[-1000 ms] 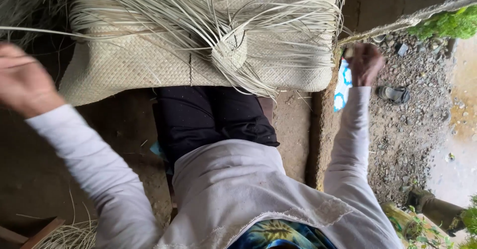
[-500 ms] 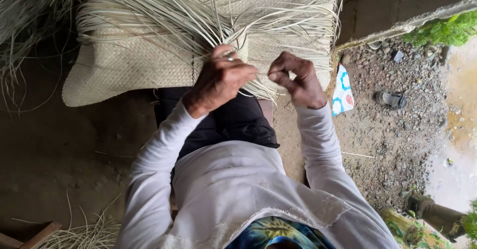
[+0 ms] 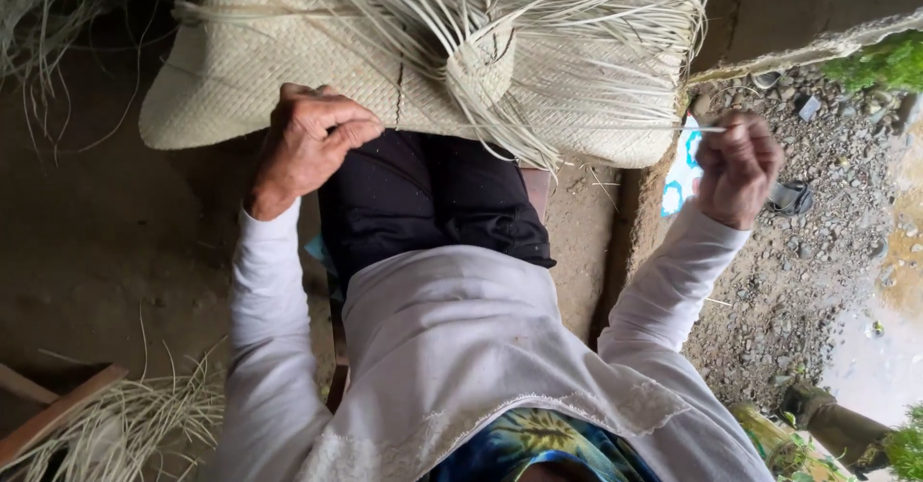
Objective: The person is weaving thin natural fiber strips into a large mat, using their hands to interlace the material.
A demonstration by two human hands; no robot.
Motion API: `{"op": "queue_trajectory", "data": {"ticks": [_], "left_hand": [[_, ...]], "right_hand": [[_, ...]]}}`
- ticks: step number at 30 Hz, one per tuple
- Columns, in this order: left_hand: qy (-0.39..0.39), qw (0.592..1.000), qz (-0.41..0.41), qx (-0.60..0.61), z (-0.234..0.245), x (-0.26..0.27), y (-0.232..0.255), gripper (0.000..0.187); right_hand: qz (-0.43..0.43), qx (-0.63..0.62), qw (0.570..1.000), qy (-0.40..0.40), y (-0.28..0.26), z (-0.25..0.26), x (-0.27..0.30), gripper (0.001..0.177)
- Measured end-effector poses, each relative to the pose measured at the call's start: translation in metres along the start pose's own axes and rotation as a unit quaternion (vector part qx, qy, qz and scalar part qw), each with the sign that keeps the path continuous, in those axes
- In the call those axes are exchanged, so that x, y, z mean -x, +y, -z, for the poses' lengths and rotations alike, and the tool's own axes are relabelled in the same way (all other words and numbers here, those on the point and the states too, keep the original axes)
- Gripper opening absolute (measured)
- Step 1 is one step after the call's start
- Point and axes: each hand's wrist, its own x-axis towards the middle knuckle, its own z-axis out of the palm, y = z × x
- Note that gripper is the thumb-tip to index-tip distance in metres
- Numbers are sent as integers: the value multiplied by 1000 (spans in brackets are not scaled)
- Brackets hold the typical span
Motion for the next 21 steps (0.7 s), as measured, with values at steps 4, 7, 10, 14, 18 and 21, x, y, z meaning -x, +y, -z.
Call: {"op": "queue_trajectory", "data": {"ticks": [4,7,10,14,18,21], "left_hand": [[16,998,57,10,14,15,-8,16],[33,998,35,51,1,9,10,14],[31,994,16,108,-21,-7,32,13],[18,983,18,180,-43,-19,44,11],[26,967,10,252,-56,-17,64,5],[109,919,-14,379,-74,-15,63,8]], "right_hand": [[28,335,939,68,16,37,4,13],[93,550,830,-27,11,-1,-1,12],[166,454,869,-106,-7,-87,-1,27],[239,239,913,-230,-34,-182,2,26],[204,193,932,-230,4,-217,12,43],[97,78,956,-265,34,-228,23,50]]}}
